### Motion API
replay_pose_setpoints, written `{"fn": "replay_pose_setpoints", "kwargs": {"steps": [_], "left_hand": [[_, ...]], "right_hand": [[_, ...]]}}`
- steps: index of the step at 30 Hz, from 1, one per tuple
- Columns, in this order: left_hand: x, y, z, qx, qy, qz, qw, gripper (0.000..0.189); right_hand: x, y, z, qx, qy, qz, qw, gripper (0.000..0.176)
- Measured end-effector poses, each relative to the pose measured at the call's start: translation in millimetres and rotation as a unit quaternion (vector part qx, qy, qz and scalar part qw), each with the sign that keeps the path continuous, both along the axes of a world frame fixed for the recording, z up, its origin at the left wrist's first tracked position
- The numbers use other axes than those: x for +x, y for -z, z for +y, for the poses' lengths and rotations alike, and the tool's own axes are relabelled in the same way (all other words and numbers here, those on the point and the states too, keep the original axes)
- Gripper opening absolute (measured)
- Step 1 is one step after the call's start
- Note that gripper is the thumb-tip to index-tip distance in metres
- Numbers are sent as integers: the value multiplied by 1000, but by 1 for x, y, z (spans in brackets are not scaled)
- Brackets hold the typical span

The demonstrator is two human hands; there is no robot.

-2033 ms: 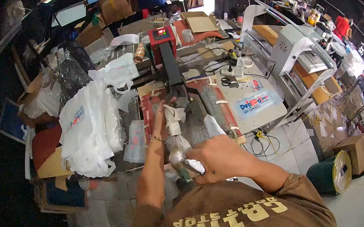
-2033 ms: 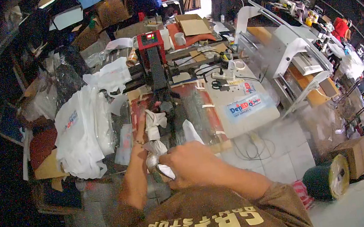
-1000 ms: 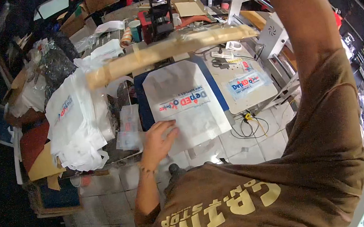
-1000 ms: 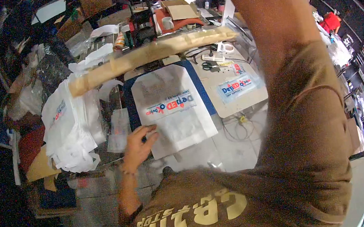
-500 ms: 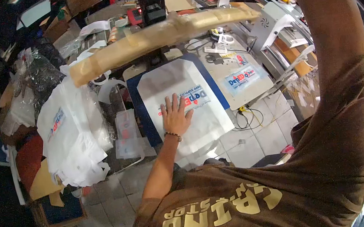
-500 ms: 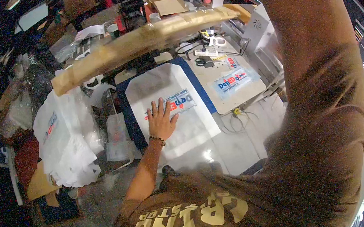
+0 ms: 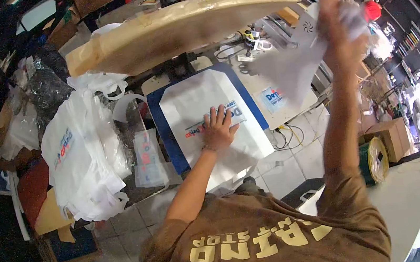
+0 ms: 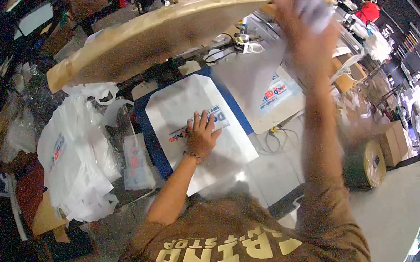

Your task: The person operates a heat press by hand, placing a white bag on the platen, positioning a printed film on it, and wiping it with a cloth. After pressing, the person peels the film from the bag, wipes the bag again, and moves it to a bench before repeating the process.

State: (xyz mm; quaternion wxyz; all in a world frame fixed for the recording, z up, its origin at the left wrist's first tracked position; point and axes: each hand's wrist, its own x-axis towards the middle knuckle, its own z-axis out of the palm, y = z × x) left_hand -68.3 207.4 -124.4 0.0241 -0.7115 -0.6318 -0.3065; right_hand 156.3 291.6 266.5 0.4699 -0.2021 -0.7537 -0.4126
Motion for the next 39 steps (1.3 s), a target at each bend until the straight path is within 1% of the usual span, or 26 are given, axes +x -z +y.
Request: {"fn": "replay_pose_setpoints", "kwargs": {"steps": [1, 2, 3, 4, 5, 6, 7, 8, 10, 11, 12, 14, 15, 16, 17, 18, 19, 20, 21, 25, 27, 29, 32, 34, 37, 39], "left_hand": [[-5, -3, 1, -58, 31, -56, 996, 82], [-4, -3, -1, -116, 61, -114, 985, 90], [2, -39, -19, -75, 115, -289, 948, 100], [9, -59, -30, -78, 113, -288, 948, 100], [16, -74, -38, -28, 157, -368, 916, 103], [23, -80, -44, 20, 198, -444, 874, 106], [19, -70, -45, 10, 160, -365, 917, 105], [14, -64, -52, 4, 158, -363, 918, 105], [1, -59, -62, 35, -6, -133, 990, 92], [-5, -38, -61, 42, 1, -362, 931, 74], [-17, -40, -65, -6, -44, -419, 907, 65], [-41, -47, -72, 56, -106, -271, 955, 60], [-52, -52, -75, 52, -134, -221, 965, 60], [-61, -55, -79, 46, -162, -169, 971, 59], [-68, -50, -82, 2, -191, -116, 975, 56], [-60, -47, -83, -2, -198, -114, 974, 56], [-43, -44, -84, -41, -210, -13, 977, 56], [-29, -40, -83, -78, -217, 89, 969, 56], [-18, -33, -79, -76, -178, 89, 977, 59], [15, -16, -23, -38, -215, 46, 975, 52], [26, -17, 19, 38, -135, 5, 990, 38], [51, -16, 41, 35, -107, -13, 994, 32], [39, -16, 28, 48, -67, -58, 995, 23], [0, -10, 1, 36, -126, -41, 991, 19], [-34, -23, -11, 30, -218, -41, 975, 8], [-2, -16, 8, 46, -161, -31, 985, 8]], "right_hand": [[-15, 58, -12, -267, -37, 174, 947, 22], [-33, 97, -28, -414, -159, 268, 855, 26], [-39, 159, -20, -560, -183, 301, 750, 29], [-58, 189, -37, -689, -225, 350, 593, 33], [-75, 217, -44, -773, -207, 388, 458, 40], [-88, 262, -45, -806, -282, 373, 363, 59], [-99, 259, -64, -838, -320, 402, 184, 70], [-105, 251, -76, -840, -348, 416, 2, 81], [-101, 286, -62, -842, -426, 323, -64, 95], [-99, 296, -59, -850, -438, 273, -101, 96], [-98, 307, -58, -849, -439, 274, -104, 96], [-92, 325, -61, -906, -297, 182, 240, 89], [-78, 325, -56, -862, -295, 105, 399, 65], [-60, 328, -49, -864, -296, 101, 394, 65], [-43, 333, -38, -791, -205, 14, 576, 59], [-29, 340, -30, -675, -104, -72, 727, 55], [-15, 350, -29, -679, -109, -76, 722, 55], [-2, 360, -30, -647, -95, -12, 756, 50], [4, 364, -29, -610, -79, 53, 787, 47], [17, 374, -38, -619, -177, 86, 760, 38], [16, 379, -40, -626, -168, 77, 758, 38], [17, 379, -42, -622, -178, 75, 759, 37], [17, 384, -37, -624, -199, 84, 751, 36], [21, 390, -39, -639, -204, 95, 736, 35], [21, 388, -47, -624, -173, 71, 758, 40], [19, 372, -48, -564, -106, 82, 815, 45]]}}
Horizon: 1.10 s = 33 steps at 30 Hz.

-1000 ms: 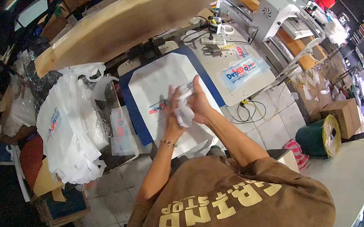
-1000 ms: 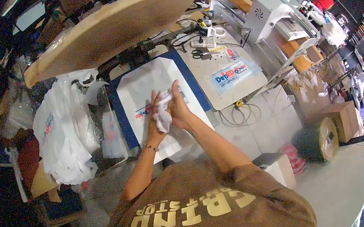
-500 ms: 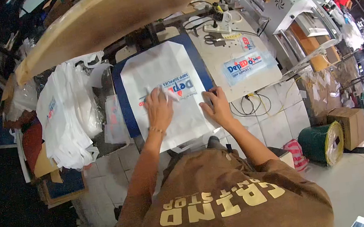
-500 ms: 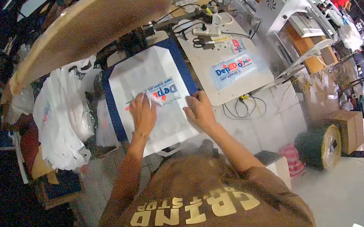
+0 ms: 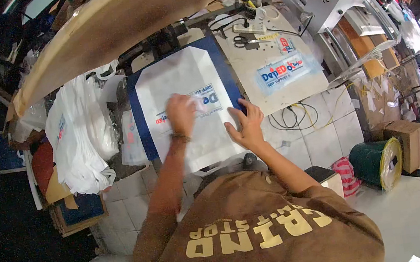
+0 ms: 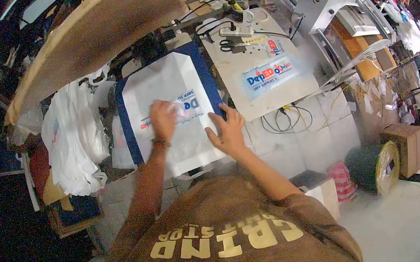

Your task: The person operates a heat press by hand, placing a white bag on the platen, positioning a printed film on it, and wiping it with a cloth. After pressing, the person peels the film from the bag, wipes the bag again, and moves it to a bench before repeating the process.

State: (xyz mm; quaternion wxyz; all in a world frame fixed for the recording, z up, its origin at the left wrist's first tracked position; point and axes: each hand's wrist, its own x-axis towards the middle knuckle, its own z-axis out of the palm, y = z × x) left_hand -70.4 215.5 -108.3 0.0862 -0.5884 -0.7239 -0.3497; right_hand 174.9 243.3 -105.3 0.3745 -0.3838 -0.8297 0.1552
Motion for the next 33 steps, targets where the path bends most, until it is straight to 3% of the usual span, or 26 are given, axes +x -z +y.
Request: {"fn": "replay_pose_setpoints", "kwargs": {"steps": [2, 4, 5, 6, 9, 11, 13, 18, 21, 23, 26, 27, 28, 29, 30, 33], "left_hand": [[47, -4, 17, -23, 54, -16, 998, 9], [40, -18, 34, -31, 43, 4, 999, 11], [33, -19, 46, -42, 30, 22, 998, 14], [18, -14, 61, 21, 22, 49, 998, 19], [39, -4, 50, -52, 2, 13, 999, 19], [43, 3, 49, -40, 46, 5, 998, 19], [36, 13, 57, 34, 0, 29, 999, 19], [48, 1, 52, -32, -28, 31, 999, 16], [-7, 16, 5, -7, -108, 87, 990, 16], [-58, 11, -36, -56, -203, 105, 972, 15], [-63, 15, -44, -23, -238, 142, 961, 14], [-38, 20, -32, -32, -206, 75, 975, 14], [-12, 26, -19, 34, -134, 43, 989, 13], [24, 26, -8, -19, -135, 110, 985, 16], [56, 4, -2, -35, -96, 35, 994, 20], [28, 3, -24, -24, -48, 2, 999, 23]], "right_hand": [[1, 5, 5, 0, -9, -13, 1000, 47], [1, 11, 11, -3, -18, -27, 999, 49], [1, 15, 13, -56, -40, 19, 997, 50], [1, 17, 13, -109, -61, 66, 990, 51], [2, 18, 16, -144, -71, 50, 986, 53], [1, 17, 23, -137, -70, 43, 987, 54], [6, 20, 12, -146, -73, 27, 986, 55], [3, 13, 19, -180, -79, 54, 979, 53], [1, 15, 19, -182, -96, 58, 977, 52], [2, 18, 19, -173, -80, 50, 980, 53], [1, 20, 20, -177, -86, 58, 979, 52], [1, 19, 20, -196, -91, 70, 974, 52], [1, 20, 21, -181, -93, 60, 977, 54], [0, 21, 20, -184, -94, 60, 977, 54], [1, 22, 20, -175, -93, 54, 979, 55], [3, 24, 24, -166, -95, 45, 981, 56]]}}
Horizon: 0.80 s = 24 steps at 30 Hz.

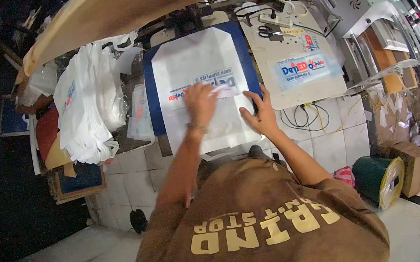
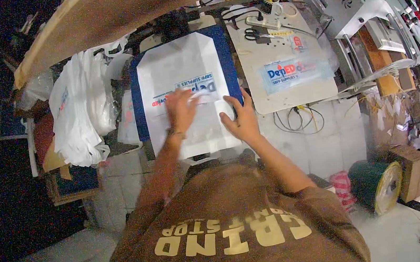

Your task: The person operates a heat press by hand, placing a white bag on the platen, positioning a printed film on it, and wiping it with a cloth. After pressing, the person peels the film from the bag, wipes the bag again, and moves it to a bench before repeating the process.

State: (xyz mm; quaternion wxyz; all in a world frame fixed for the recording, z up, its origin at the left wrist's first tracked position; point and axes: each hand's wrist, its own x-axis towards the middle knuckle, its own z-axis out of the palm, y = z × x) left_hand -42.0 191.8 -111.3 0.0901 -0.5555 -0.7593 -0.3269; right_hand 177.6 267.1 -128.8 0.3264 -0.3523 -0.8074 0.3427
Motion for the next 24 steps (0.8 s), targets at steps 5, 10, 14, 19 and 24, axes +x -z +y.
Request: {"fn": "replay_pose_setpoints", "kwargs": {"steps": [5, 10, 14, 19, 24], "left_hand": [[-96, 2, -62, -113, -34, 54, 992, 21], [14, -1, 21, -65, 64, -24, 996, 21], [6, -15, 10, -133, 44, -30, 990, 22], [-48, -7, -17, -193, 52, -163, 966, 28], [17, -21, 30, -190, 75, -80, 976, 30]], "right_hand": [[0, -8, -3, -21, 3, 4, 1000, 62], [-1, -1, -3, -1, 6, 8, 1000, 67], [2, 0, -2, -15, 2, 18, 1000, 69], [0, -6, -5, -17, 18, -1, 1000, 71], [2, -1, -2, -31, 7, 12, 999, 74]]}}
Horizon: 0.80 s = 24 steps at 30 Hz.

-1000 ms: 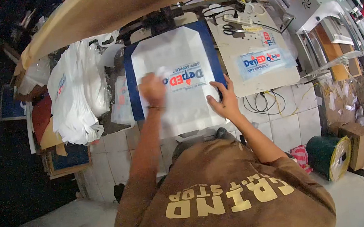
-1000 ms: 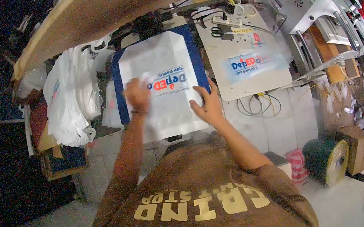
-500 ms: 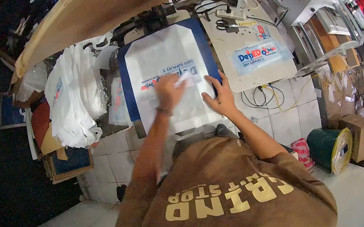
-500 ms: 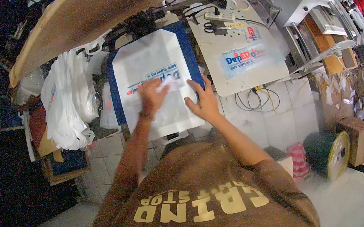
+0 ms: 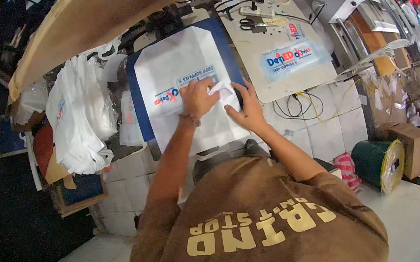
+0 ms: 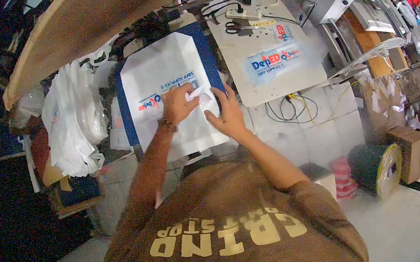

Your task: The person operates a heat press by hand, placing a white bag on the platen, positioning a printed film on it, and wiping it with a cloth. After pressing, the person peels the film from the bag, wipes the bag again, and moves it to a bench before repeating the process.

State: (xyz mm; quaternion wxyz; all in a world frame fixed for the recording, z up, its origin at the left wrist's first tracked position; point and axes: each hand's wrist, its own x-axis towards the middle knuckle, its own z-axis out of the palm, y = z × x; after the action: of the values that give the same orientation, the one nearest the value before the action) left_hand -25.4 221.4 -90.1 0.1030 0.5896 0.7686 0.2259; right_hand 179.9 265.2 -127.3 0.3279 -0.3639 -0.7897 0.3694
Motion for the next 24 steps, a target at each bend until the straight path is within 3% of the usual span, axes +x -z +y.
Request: {"fn": "replay_pose_setpoints", "kwargs": {"steps": [2, 6, 7, 10, 12, 15, 18, 21, 24], "left_hand": [[-20, -12, -9, -88, -12, -42, 995, 30], [-29, -6, -3, -108, 20, -30, 994, 32], [-17, 4, 3, -44, 29, -11, 999, 31], [2, 4, 18, -45, 46, 0, 998, 31], [-21, 5, 3, -10, 51, -7, 999, 29], [-59, -5, -14, -97, 1, -41, 994, 28], [-54, -24, -20, -152, -31, 30, 987, 36], [-16, 3, 5, -2, 13, 19, 1000, 33], [-2, 9, 16, 31, 48, 0, 998, 35]], "right_hand": [[-2, 0, -1, 11, 4, -3, 1000, 74], [-2, 2, 0, 9, 17, -15, 1000, 75], [-3, 4, -1, 7, 14, 1, 1000, 76], [-1, 3, -3, 6, 7, 16, 1000, 78], [-2, 3, 1, 11, 3, 19, 1000, 79], [-3, 6, 0, 15, 18, 18, 1000, 80], [-2, -4, -2, -39, 7, 45, 998, 79], [-1, -4, -1, -10, 11, 21, 1000, 79], [-2, 0, -1, -9, 11, 23, 1000, 79]]}}
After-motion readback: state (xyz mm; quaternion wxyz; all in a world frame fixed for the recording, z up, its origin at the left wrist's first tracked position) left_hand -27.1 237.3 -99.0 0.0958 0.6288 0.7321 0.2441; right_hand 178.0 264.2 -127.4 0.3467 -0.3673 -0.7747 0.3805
